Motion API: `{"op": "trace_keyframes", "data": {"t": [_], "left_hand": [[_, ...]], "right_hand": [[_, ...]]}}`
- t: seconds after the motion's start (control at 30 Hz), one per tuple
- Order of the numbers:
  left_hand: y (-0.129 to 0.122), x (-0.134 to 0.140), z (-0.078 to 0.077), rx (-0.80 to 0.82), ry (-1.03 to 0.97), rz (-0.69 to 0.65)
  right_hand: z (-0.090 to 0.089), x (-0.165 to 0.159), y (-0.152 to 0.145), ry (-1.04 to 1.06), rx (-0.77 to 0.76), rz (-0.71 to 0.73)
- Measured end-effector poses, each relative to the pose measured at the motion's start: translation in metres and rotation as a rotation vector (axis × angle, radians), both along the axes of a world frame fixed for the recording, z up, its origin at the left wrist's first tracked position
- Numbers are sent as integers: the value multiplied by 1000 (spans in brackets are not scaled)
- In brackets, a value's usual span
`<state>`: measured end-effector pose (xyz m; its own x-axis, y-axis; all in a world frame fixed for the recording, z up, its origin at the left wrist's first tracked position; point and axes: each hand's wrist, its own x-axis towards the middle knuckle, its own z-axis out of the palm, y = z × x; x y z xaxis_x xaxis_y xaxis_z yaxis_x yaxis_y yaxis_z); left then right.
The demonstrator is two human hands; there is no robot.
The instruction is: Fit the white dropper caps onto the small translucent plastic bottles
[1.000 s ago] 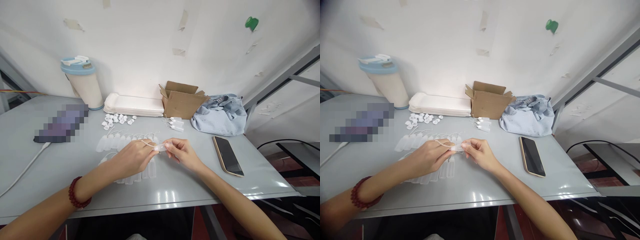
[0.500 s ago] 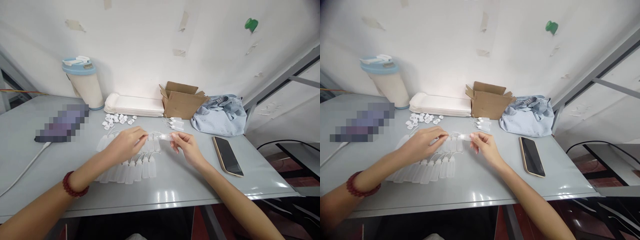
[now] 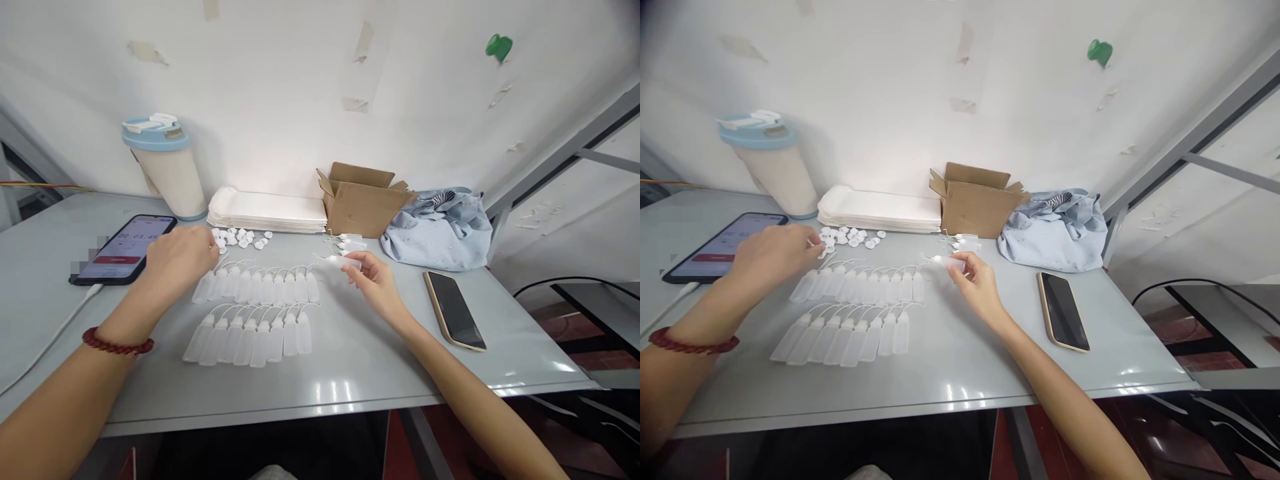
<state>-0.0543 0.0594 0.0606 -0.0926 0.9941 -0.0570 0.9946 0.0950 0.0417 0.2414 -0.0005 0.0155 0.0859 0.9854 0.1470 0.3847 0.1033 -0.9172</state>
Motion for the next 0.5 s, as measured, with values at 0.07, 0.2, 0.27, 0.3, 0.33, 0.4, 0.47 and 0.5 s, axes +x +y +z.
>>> {"op": "trace_keyframes", "data": {"t": [0.07,0.2,0.27,0.3,0.33,0.4,0.47,0.5], "left_hand": [[2,-2,-1,-19,-3,9],[2,-4,0,-50,-21,-40],[2,-5,-1,-55,-37,-94],[3,-6,-2,-54,-46,-118],[3,-7,-3,-46,-55,-133],[5,-10,-8,-19,-78,-147],[7,-13,-14,21,-121,-165],[8,-15,-16,47,-160,-187]], "right_hand": [[-2,2,2,-59,23,-14],[-4,4,4,-118,40,-17],[-5,5,5,-145,42,-17],[-5,5,6,-159,44,-17],[-6,6,7,-172,45,-15],[-8,7,9,-190,46,-15],[-11,9,12,-198,36,-23],[-13,11,14,-203,30,-30]]}}
